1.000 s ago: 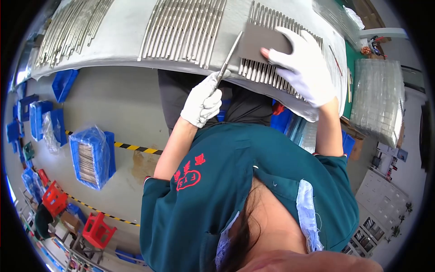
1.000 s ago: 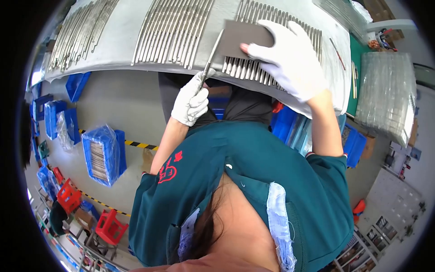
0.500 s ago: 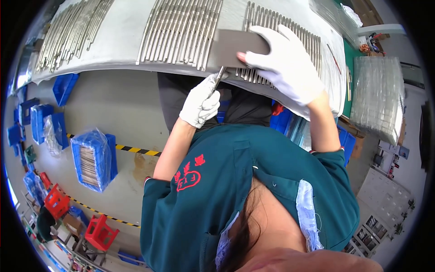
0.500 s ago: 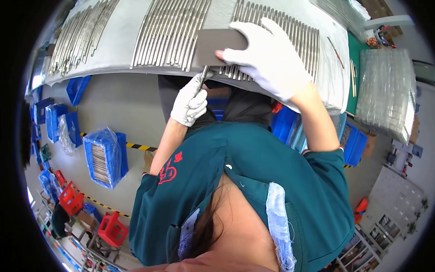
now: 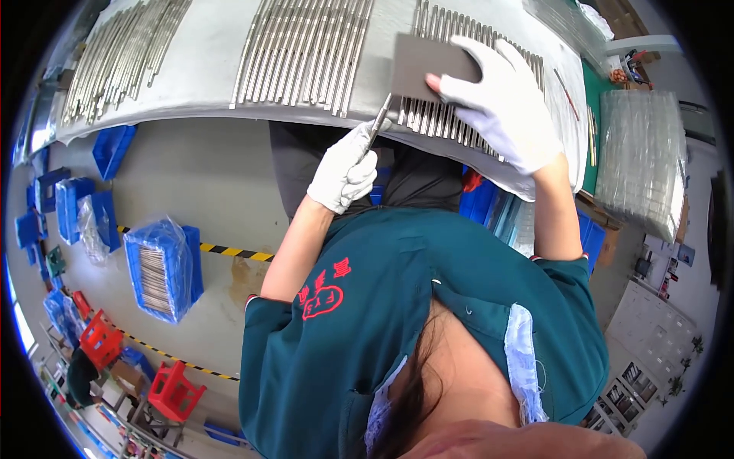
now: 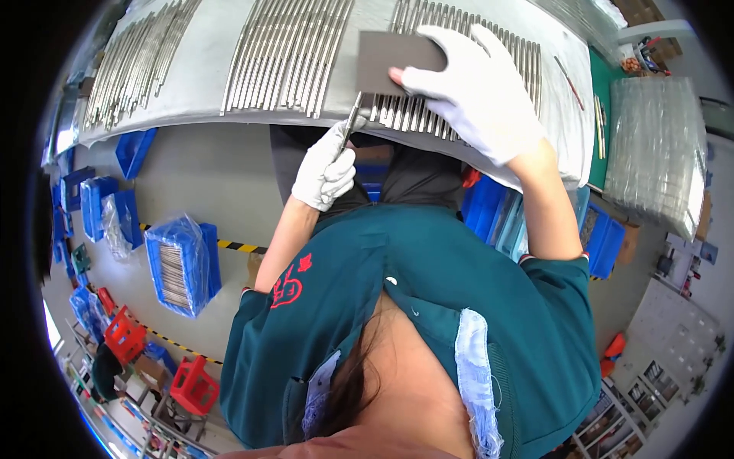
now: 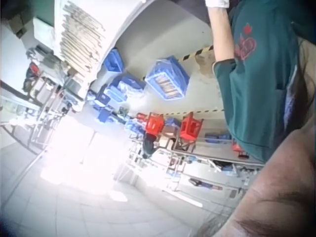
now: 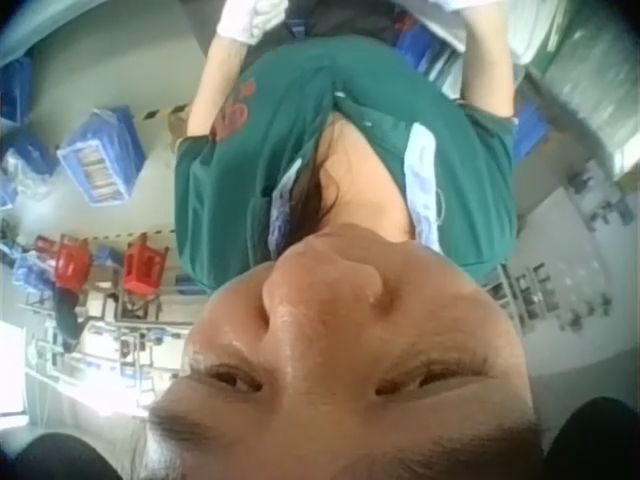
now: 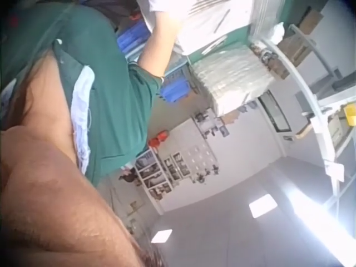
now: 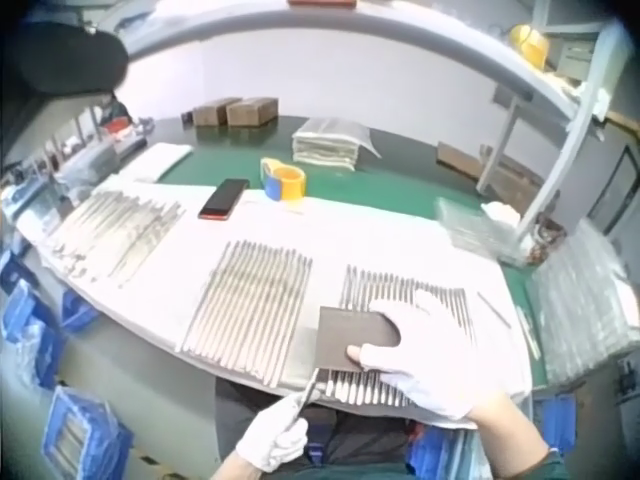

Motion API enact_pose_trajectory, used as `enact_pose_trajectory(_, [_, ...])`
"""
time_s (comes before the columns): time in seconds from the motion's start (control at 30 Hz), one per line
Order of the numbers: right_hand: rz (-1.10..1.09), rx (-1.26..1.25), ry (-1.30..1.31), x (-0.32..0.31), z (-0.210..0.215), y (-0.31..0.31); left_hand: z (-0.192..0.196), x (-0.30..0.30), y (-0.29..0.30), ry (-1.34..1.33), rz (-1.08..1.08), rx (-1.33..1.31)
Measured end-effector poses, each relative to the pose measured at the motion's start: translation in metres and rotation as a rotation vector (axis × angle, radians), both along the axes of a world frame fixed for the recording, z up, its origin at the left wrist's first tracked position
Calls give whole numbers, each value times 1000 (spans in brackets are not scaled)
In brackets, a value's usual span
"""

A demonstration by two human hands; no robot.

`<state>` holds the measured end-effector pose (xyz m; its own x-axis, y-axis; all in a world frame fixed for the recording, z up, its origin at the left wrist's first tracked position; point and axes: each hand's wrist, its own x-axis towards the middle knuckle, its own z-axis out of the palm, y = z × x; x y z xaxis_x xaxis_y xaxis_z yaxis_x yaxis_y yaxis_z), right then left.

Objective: Organizing and aligning thin metal rods into groups on a workbench and sliding them into protective sleeves.

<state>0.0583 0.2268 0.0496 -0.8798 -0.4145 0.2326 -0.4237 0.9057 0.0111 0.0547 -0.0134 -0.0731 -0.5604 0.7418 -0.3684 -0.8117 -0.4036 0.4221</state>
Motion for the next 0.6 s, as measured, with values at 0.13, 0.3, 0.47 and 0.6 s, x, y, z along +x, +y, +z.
enact_pose_trajectory(0.13, [-9,-12,143,-25,-1,-20,5,-4,-1,112,-36,-59])
enact_pose_trajectory(0.3, [19,-47,76,3,0,8,6,4,3,45,71,-146])
enact_pose_trajectory(0.47, [-118,-67,-62,31,23,14,0,0,0,57,50,-116])
enact_pose_trajectory(0.6, [90,-20,69,0,0,-22,-2,-2,1,163,38,-242])
